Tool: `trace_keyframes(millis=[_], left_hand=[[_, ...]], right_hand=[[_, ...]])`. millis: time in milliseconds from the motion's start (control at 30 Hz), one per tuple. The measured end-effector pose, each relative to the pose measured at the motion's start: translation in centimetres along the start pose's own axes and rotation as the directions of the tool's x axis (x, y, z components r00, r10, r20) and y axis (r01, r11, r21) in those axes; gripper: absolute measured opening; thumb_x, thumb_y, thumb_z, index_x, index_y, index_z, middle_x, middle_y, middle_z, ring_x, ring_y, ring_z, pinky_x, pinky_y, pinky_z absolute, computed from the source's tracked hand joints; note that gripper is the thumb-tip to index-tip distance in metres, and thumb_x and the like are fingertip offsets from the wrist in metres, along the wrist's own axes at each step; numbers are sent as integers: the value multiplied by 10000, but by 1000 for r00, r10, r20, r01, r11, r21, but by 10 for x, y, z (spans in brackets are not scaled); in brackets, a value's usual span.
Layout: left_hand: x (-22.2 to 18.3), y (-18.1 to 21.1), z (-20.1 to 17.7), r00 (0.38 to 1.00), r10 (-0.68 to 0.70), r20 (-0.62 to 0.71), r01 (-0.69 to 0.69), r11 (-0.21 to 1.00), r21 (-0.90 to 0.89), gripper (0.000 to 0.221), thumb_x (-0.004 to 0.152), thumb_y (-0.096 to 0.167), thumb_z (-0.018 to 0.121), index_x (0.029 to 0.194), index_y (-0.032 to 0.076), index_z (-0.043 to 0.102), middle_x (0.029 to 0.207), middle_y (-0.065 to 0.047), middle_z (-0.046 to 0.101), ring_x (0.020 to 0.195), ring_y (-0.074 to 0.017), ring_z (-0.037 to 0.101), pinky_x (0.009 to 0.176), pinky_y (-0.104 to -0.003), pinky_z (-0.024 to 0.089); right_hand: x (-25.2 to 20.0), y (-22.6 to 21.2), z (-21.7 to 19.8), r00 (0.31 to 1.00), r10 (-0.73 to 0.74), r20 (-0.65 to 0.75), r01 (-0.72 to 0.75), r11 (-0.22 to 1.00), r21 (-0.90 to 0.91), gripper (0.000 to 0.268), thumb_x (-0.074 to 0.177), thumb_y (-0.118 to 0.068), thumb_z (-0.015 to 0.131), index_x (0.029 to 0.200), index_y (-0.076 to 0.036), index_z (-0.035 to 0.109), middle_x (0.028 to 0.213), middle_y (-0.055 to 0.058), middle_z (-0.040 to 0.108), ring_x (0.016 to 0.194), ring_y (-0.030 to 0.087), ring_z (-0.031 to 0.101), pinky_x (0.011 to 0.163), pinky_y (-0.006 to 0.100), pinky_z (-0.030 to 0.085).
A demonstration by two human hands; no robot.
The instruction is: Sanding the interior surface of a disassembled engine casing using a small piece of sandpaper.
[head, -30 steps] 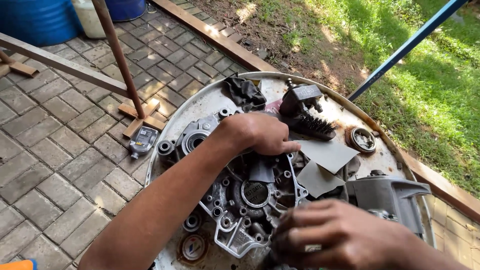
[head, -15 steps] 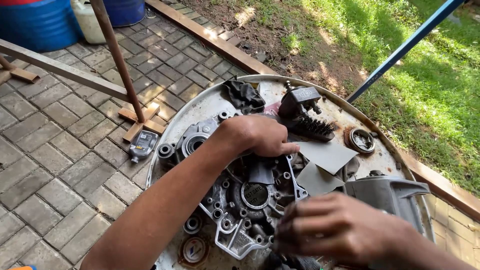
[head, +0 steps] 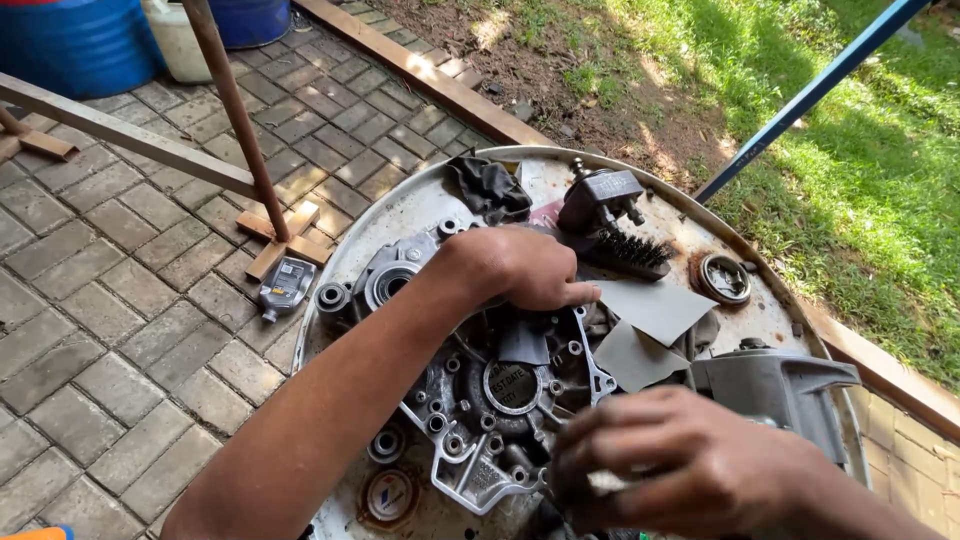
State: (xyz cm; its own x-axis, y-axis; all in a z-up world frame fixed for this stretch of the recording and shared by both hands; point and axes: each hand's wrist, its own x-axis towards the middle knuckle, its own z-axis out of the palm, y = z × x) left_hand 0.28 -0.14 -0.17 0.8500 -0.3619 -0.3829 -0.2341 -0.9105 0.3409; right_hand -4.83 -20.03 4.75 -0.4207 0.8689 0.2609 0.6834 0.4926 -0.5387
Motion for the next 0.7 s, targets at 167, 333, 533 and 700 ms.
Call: trace_keyframes(millis=[167, 333, 533, 700], left_hand=[[-5, 3, -1, 1000, -11, 3, 11, 1000, -20, 719, 1039, 587, 293, 1141, 23, 728, 1215, -152, 734, 1123, -327, 678, 1042, -494, 448], [-13, 8, -7, 998, 35, 44, -35, 999, 4, 709, 1036, 538, 226, 1002, 61, 749, 1039, -101, 763, 1144, -236, 704, 1308, -464, -223], [-9, 3, -3, 1000, 0, 21, 0, 999, -32, 715, 1041, 576, 275, 1098, 35, 740, 1164, -142, 745, 1113, -299, 681, 1198, -471, 304], [-11, 7, -4, 999, -45, 20, 46, 998, -52, 698, 1039, 609, 309, 1022, 51, 727, 1098, -104, 739, 942, -272, 686, 877, -444, 514]], right_hand=[[-40, 8, 15, 770, 125, -626, -302, 935, -184, 221, 918, -246, 621, 841, -126, 790, 925, 59, 513, 889, 224, 535, 786, 353, 439], [-47, 13, 17, 603, 194, -774, -370, 927, -57, 227, 930, -259, 648, 1005, -63, 735, 780, 69, 585, 647, 149, 530, 624, 256, 407], [-54, 20, 18, 558, 201, -805, -423, 904, -68, 333, 980, -288, 583, 1080, 3, 711, 995, 155, 720, 831, 205, 706, 686, 238, 567], [-52, 22, 11, 674, 204, -710, -372, 924, -88, 569, 1051, -405, 394, 1157, 81, 669, 1058, 217, 716, 722, 225, 755, 603, 263, 629]])
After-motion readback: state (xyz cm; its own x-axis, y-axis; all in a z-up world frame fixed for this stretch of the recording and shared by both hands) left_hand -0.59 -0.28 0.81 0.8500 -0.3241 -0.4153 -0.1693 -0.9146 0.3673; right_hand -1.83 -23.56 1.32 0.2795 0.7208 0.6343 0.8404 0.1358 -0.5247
